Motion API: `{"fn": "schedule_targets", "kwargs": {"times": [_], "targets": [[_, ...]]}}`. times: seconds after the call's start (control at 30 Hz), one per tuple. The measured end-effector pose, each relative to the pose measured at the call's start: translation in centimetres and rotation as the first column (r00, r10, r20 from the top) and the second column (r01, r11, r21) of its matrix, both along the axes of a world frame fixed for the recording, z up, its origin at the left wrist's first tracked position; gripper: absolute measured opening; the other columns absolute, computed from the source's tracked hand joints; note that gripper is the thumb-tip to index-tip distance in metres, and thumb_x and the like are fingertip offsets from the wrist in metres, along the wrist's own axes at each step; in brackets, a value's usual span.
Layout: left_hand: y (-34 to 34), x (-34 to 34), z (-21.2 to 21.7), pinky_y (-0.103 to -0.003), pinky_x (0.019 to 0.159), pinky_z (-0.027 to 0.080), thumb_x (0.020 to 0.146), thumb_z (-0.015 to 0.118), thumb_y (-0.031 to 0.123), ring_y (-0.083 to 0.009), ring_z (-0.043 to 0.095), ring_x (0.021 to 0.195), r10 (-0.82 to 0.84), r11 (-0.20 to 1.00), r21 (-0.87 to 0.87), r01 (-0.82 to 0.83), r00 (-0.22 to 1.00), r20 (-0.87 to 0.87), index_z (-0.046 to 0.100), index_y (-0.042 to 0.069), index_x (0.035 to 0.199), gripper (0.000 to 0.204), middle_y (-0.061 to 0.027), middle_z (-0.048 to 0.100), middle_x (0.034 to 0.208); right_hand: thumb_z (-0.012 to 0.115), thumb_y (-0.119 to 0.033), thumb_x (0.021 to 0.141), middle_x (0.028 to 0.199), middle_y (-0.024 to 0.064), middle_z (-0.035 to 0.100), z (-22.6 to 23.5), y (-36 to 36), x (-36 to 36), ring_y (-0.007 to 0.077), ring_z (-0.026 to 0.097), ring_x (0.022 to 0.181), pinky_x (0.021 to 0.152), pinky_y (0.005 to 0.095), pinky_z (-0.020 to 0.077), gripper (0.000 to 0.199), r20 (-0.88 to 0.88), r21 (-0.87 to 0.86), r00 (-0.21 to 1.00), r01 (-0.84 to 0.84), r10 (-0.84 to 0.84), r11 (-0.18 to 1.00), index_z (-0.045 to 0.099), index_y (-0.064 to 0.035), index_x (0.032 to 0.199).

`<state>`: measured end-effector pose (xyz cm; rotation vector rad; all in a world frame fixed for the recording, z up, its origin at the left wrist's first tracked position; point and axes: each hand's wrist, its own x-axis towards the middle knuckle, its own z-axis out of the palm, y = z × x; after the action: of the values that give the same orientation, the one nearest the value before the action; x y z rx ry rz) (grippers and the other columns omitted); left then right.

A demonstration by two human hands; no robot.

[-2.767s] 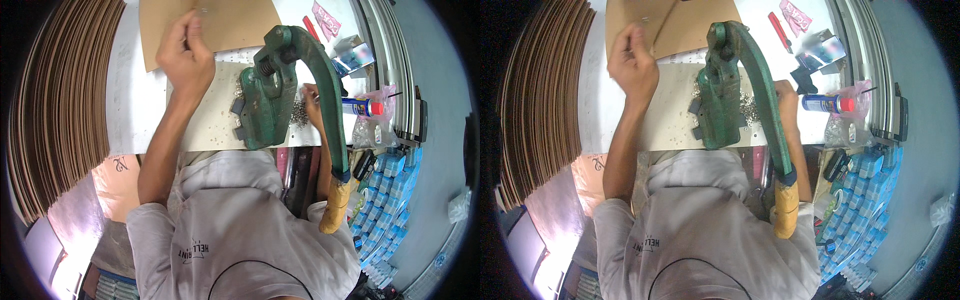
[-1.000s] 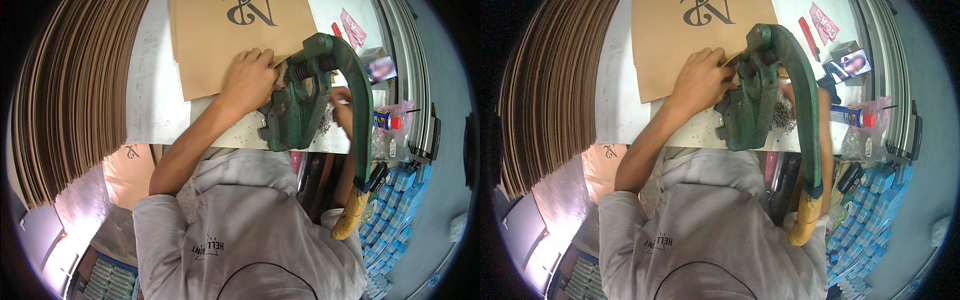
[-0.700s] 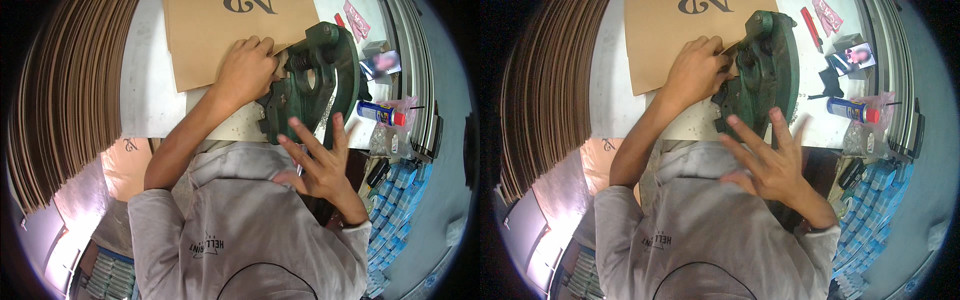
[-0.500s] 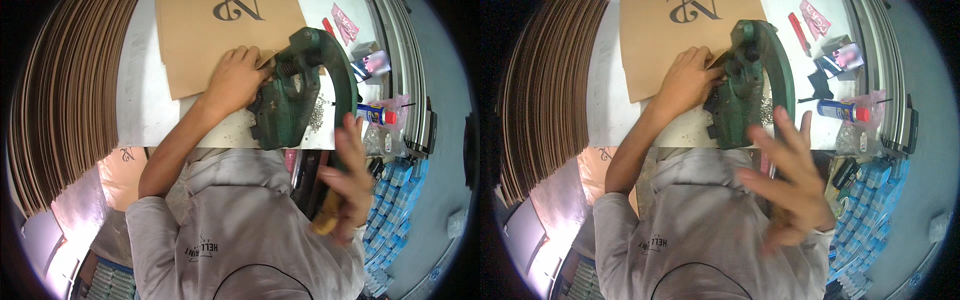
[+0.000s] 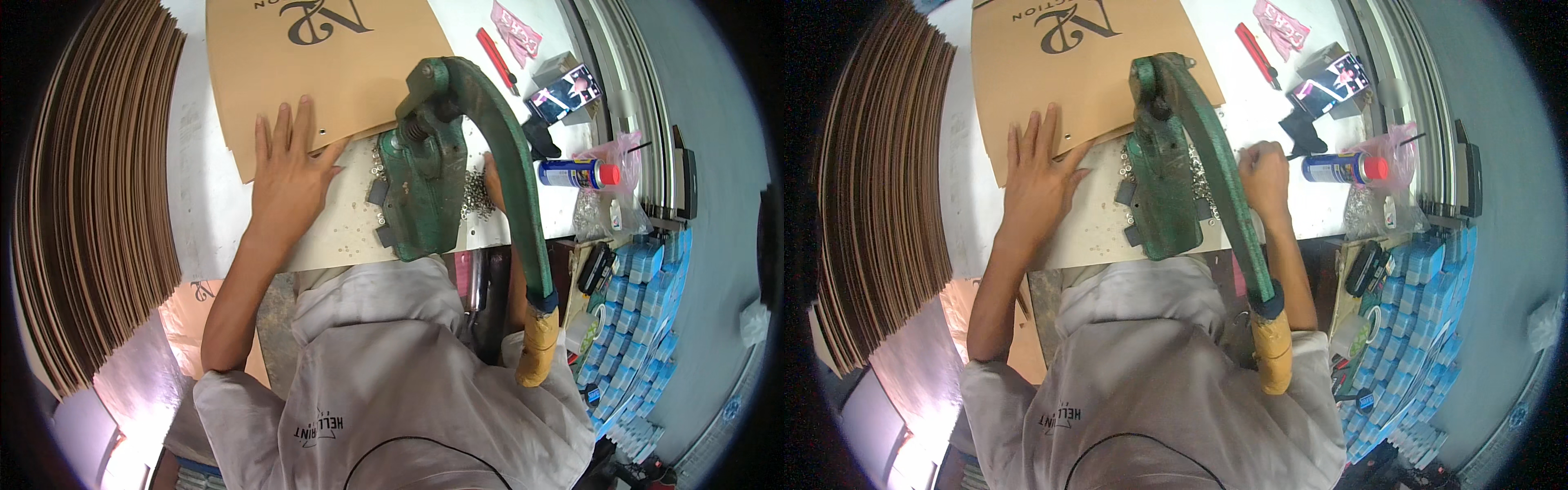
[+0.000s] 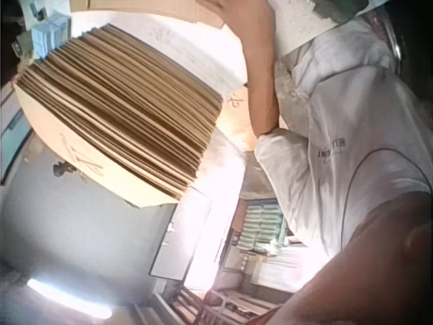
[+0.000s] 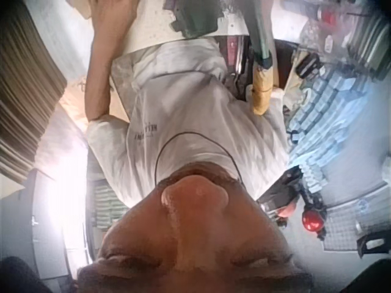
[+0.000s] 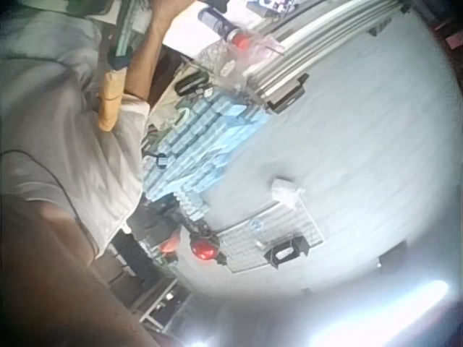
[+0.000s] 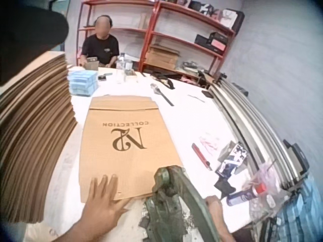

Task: The person uses a green manual hole punch to create holes in individual cardboard sheets. They repeatedly pick up a sheet, align it under the punch, press the handle to punch holes, and place the finished sheet into a stack.

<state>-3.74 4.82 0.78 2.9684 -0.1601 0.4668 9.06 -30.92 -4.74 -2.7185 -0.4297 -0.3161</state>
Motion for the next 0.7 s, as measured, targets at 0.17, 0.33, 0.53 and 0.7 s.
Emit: {"fn": "schedule_targets", "kwargs": {"times": [0.17,0.33,0.53,0.7], "targets": [[0.7,1.9,-0.2,-0.052,0.112,0.045,0.088,0.064,0.003,-0.0397,0.060,0.126,-0.030,0.998,0.056,0.031,1.000,-0.003,0.062,0.031,0.146,0.065,-0.0185,0.061,0.139,0.074,-0.015,0.093,0.095,0.0193,0.068,2.5,5.8,-0.2,0.0312,0.068,0.091,0.083,0.0442,0.0521,0.021,-0.296,0.537,0.902,-0.115,0.315,0.836,0.070,0.0031,0.103],[0.6,3.9,0.1,-0.042,0.089,0.061,0.082,0.064,0.000,-0.0332,0.066,0.111,-0.070,0.997,-0.040,0.070,0.997,-0.009,0.060,0.032,0.147,0.072,-0.0123,0.067,0.125,0.078,-0.015,0.088,0.116,0.0102,0.072,2.6,8.6,-0.9,0.0206,0.066,0.105,0.095,0.0364,0.0525,0.040,-0.274,0.609,0.839,-0.227,0.470,0.760,0.068,-0.0013,0.125],[0.2,3.8,-0.6,-0.039,0.080,0.062,0.086,0.063,0.003,-0.0309,0.067,0.104,-0.038,0.999,-0.025,0.039,0.998,0.055,0.061,0.033,0.147,0.068,-0.0120,0.067,0.117,0.081,-0.014,0.086,0.123,0.0133,0.071,4.6,10.0,-1.3,0.0234,0.068,0.109,0.099,0.0393,0.0537,0.050,-0.399,0.550,0.775,-0.226,0.491,0.804,0.065,-0.0009,0.132],[0.0,3.8,-0.3,-0.038,0.081,0.062,0.088,0.062,0.004,-0.0307,0.067,0.103,-0.039,0.999,-0.023,0.040,0.998,0.041,0.063,0.032,0.145,0.063,-0.0125,0.067,0.117,0.091,-0.018,0.070,0.106,0.0148,0.075,3.1,9.8,-1.1,0.0258,0.071,0.097,0.090,0.0384,0.0547,0.053,-0.338,0.734,0.788,-0.122,0.515,0.668,0.071,0.0027,0.114]]}}
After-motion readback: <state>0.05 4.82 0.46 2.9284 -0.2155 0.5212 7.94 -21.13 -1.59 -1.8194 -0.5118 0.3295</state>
